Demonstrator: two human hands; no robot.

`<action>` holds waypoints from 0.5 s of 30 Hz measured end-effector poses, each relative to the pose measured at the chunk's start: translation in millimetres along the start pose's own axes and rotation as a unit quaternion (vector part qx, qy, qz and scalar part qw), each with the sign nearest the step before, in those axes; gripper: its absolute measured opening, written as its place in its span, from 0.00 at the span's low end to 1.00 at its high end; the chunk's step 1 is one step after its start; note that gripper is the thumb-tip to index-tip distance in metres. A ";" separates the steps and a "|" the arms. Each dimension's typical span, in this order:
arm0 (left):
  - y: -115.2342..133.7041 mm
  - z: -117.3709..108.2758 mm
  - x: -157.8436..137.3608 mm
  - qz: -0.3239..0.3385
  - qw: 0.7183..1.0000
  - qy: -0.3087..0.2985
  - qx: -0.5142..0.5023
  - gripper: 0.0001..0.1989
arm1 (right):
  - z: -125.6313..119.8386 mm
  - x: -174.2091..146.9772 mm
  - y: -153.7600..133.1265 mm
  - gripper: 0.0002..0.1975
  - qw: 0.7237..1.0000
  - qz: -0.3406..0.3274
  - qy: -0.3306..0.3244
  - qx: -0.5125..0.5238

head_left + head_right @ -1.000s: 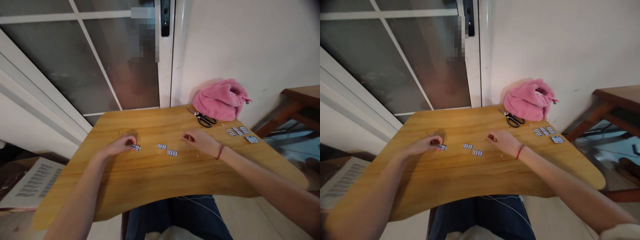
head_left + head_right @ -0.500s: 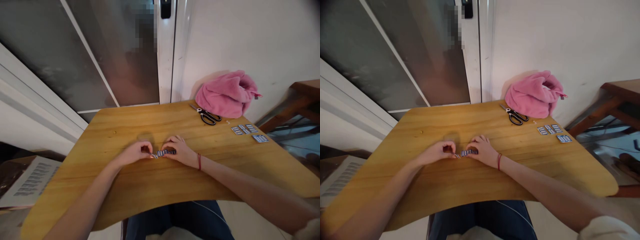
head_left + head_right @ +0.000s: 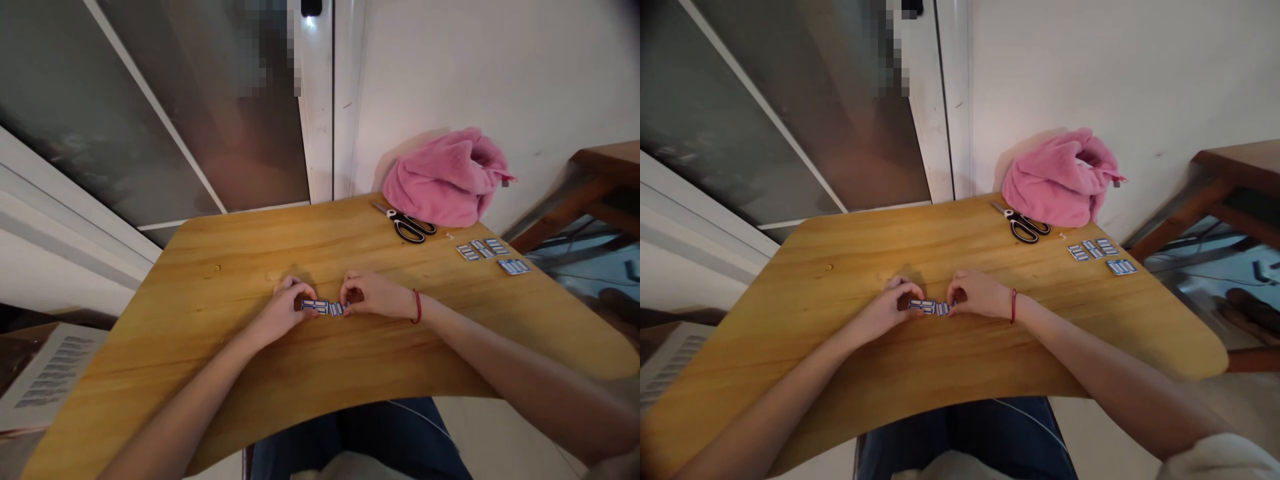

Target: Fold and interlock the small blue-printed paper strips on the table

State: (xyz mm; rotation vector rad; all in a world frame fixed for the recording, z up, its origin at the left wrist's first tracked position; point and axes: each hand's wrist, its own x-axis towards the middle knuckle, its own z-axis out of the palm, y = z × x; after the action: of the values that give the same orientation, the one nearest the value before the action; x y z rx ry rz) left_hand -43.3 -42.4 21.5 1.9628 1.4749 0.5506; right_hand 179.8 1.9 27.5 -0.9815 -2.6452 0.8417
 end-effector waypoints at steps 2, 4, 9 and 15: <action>-0.4 1.0 -0.3 0.003 1.000 0.000 -0.006 0.06 | 1.0 0.1 -0.9 0.10 1.000 0.002 0.010 0.005; -2.0 2.6 -1.2 0.008 1.000 -0.002 -0.025 0.06 | 1.7 -0.4 -1.2 0.13 1.000 0.012 0.026 0.009; -5.8 6.2 -3.6 0.015 0.994 -0.024 -0.101 0.07 | 2.3 -1.1 -0.9 0.09 1.000 -0.017 0.003 0.019; -2.5 5.0 -4.5 0.019 0.995 -0.006 -0.098 0.06 | 3.2 -4.1 -7.5 0.07 0.998 -0.038 -0.014 0.046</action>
State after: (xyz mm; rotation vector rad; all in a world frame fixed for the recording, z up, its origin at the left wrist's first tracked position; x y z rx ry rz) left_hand -43.1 -47.4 16.3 1.8413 1.3249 0.6717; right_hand 177.6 -6.8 29.2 -0.8483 -2.6224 0.9584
